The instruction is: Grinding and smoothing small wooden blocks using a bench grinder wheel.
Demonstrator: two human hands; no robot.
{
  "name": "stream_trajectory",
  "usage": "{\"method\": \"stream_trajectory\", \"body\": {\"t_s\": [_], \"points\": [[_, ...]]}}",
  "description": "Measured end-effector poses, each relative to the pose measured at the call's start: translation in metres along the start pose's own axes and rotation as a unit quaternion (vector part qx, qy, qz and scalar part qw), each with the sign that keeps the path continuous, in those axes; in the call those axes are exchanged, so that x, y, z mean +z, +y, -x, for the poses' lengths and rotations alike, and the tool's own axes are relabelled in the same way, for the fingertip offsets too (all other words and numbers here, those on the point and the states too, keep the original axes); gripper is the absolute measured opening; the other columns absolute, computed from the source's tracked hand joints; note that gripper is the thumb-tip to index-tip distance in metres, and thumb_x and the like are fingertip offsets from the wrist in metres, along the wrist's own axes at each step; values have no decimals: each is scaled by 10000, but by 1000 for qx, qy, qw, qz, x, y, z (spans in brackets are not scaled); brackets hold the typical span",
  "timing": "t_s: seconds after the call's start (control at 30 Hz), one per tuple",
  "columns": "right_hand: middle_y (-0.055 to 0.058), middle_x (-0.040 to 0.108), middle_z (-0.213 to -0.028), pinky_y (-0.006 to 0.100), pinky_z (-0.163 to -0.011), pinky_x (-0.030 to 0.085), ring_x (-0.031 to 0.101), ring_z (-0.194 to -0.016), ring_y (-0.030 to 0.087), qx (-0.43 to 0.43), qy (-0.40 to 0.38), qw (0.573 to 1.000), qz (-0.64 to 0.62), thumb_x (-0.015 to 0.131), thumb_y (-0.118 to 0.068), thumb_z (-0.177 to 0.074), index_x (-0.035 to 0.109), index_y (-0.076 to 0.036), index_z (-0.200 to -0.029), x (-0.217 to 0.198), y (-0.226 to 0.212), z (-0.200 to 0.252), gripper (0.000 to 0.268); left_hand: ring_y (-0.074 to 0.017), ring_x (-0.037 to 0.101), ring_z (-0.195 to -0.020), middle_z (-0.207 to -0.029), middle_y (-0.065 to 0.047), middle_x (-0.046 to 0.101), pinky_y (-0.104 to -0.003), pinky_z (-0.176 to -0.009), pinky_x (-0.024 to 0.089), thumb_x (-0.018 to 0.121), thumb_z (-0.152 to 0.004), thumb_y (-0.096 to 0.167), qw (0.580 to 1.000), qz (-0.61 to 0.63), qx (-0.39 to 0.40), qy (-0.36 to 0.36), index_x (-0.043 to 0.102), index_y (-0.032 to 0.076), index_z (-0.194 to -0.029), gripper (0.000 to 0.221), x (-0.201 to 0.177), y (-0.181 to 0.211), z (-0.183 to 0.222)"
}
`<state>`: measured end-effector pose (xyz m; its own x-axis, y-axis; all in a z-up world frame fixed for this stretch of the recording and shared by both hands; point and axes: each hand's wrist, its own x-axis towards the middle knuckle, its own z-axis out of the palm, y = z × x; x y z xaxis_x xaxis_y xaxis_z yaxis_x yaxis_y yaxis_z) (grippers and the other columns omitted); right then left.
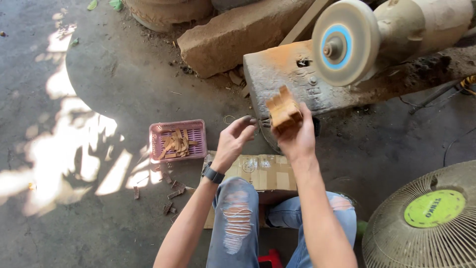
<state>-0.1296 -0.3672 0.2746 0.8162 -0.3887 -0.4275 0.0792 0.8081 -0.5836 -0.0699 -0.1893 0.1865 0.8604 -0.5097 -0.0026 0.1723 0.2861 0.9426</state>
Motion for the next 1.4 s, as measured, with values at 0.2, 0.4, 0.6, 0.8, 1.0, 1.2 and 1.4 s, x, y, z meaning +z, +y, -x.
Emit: {"method": "stream_trajectory", "body": {"t_s": [0.2, 0.4, 0.6, 0.8, 1.0, 1.2, 1.4], "points": [[228, 655, -981, 258, -518, 505, 639, -644, 195, 185, -310, 909, -208, 308, -488, -1149, 554, 136, -1386, -57, 10, 46, 711, -171, 574, -1177, -1427, -84, 592, -318, -1038, 497, 854, -870, 176, 944, 225, -46, -237, 389, 31, -1603, 880, 50, 22, -2], [164, 686, -852, 287, -416, 489, 618, -493, 208, 94, -27, 979, 177, 356, -705, -929, 609, -69, -1222, -27, -17, 82, 745, -197, 624, -1242, -1362, -107, 598, -371, -1092, 537, 891, -822, 128, 935, 304, -41, -179, 478, 3, -1420, 737, 71, 46, 6], [114, 683, -1275, 275, -902, 570, 670, -1102, 137, -309, -129, 885, 323, 762, -338, -967, 594, 9, -1415, -49, -32, 94, 591, -178, 649, -1145, -1275, -100, 635, -373, -1005, 544, 886, -790, 119, 963, 226, -27, -146, 501, 6, -1372, 707, 58, 50, 15], [63, 604, -1283, 279, -867, 561, 631, -1082, 126, -213, -213, 824, 480, 874, -218, -767, 657, 40, -1322, -8, -58, 103, 649, -106, 632, -1138, -1249, -45, 655, -288, -1013, 535, 881, -777, 116, 981, 85, 0, -173, 513, 43, -1368, 700, 74, 84, 36], [53, 580, -1291, 277, -960, 524, 610, -1119, 138, -272, -212, 890, 300, 885, -194, -817, 617, 84, -1352, -15, -35, 112, 660, -113, 631, -1110, -1214, -62, 665, -297, -987, 535, 864, -814, 102, 989, 43, 18, -137, 531, 16, -1342, 630, 78, 62, 44], [49, 596, -1246, 250, -982, 508, 607, -1124, 136, -321, -149, 907, 228, 858, -245, -883, 653, 90, -1260, -23, -16, 106, 545, -136, 656, -1104, -1214, -84, 674, -313, -988, 548, 813, -838, 133, 988, 124, -3, -92, 519, -12, -1332, 593, 100, 57, 61], [7, 689, -1057, 224, -881, 543, 647, -989, 94, -231, -224, 896, 305, 747, -347, -946, 612, -61, -1201, -3, -53, 103, 407, -194, 690, -1042, -1191, -106, 676, -369, -880, 594, 690, -939, 268, 949, 265, -110, -131, 512, -11, -1340, 520, 101, 72, 71]]}}
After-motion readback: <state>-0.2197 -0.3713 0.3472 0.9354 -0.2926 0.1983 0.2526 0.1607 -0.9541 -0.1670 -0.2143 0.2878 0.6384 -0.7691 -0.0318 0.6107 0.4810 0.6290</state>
